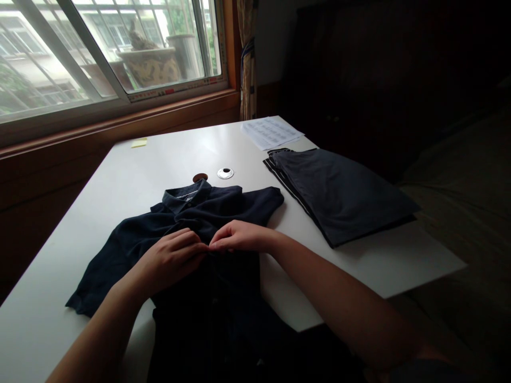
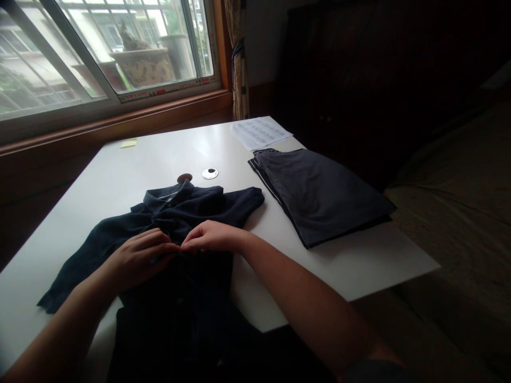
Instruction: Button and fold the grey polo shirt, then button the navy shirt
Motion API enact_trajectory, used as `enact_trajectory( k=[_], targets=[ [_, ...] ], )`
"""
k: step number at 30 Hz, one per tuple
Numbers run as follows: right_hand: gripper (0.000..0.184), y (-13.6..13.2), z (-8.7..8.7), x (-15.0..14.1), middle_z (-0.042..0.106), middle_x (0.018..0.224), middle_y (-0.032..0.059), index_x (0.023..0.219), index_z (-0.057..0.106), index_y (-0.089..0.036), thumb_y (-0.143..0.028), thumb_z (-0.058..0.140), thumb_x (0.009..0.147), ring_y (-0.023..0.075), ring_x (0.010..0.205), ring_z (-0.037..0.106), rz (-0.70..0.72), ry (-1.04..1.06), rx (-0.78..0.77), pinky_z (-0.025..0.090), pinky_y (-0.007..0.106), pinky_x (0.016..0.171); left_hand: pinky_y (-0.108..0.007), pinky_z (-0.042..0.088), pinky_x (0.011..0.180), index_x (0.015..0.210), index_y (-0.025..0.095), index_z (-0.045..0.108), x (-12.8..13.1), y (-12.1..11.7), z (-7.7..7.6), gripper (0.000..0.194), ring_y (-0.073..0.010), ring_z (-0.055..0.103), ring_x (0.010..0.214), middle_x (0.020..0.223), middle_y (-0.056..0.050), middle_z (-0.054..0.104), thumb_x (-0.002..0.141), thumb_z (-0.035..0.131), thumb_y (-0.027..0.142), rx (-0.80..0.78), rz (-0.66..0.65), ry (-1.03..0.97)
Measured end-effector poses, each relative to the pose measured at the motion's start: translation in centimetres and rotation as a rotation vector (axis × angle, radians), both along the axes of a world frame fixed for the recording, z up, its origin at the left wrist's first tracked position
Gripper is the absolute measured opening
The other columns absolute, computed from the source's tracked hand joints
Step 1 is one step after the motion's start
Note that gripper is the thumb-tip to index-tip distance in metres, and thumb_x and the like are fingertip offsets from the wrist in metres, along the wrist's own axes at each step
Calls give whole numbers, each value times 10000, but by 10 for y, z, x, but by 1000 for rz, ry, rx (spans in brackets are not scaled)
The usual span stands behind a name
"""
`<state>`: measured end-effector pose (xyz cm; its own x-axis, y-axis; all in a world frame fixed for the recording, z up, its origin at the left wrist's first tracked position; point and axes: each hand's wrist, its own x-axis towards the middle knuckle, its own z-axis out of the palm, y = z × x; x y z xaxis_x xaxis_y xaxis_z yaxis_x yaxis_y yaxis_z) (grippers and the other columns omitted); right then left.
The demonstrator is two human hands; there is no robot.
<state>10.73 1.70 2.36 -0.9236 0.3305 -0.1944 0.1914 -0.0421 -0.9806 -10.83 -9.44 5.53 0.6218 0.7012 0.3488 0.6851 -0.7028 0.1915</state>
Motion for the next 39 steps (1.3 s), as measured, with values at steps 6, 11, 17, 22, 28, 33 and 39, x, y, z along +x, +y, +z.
enact_trajectory(
  k=[6,11,17,22,28,33,39],
  targets=[
    [249,0,0,-1,686,946,34,1050,734,-165,-332,694,871,116,824,594,-5,46,34,461,196,652,-306,520,750,1142,206,642,-4,1,0,209,-166,592,830,951,-47,633,951,571,157,15,24,28],
    [387,-2,1,1,667,1068,40,1142,656,-186,-365,766,818,136,887,614,36,49,-30,494,234,739,-299,515,737,1113,208,636,-11,4,-2,179,-161,592,815,948,-47,632,950,576,162,51,40,8],
    [449,-3,4,5,668,1055,20,1133,656,-208,-408,816,764,145,925,608,28,29,99,455,248,809,-283,521,755,1084,208,659,-22,9,-5,155,-149,610,822,957,-42,628,964,564,184,49,143,-20],
    [529,-2,3,4,622,958,-9,1198,626,-217,-358,837,734,133,860,583,-15,60,108,446,243,757,-276,525,756,1055,208,666,-32,14,-8,138,-154,623,835,947,-41,629,977,553,223,83,232,-50],
    [691,-1,4,5,600,896,-34,1335,514,-220,-284,828,722,119,793,556,30,71,96,435,234,715,-262,523,692,1024,203,684,-39,16,-5,166,-160,640,820,958,-48,638,971,538,260,109,421,-143],
    [520,-3,7,6,577,859,-36,1206,560,-181,-292,782,749,114,749,527,77,-13,186,421,225,663,-251,509,646,990,193,682,-40,17,-3,187,-155,639,765,932,-43,634,966,540,312,94,546,-221],
    [177,-3,9,6,541,763,-41,837,601,-165,-313,694,812,106,693,480,69,-27,261,359,222,609,-247,487,656,965,201,680,-41,20,-10,184,-149,624,772,915,-33,618,970,521,294,67,580,-263]
  ],
)
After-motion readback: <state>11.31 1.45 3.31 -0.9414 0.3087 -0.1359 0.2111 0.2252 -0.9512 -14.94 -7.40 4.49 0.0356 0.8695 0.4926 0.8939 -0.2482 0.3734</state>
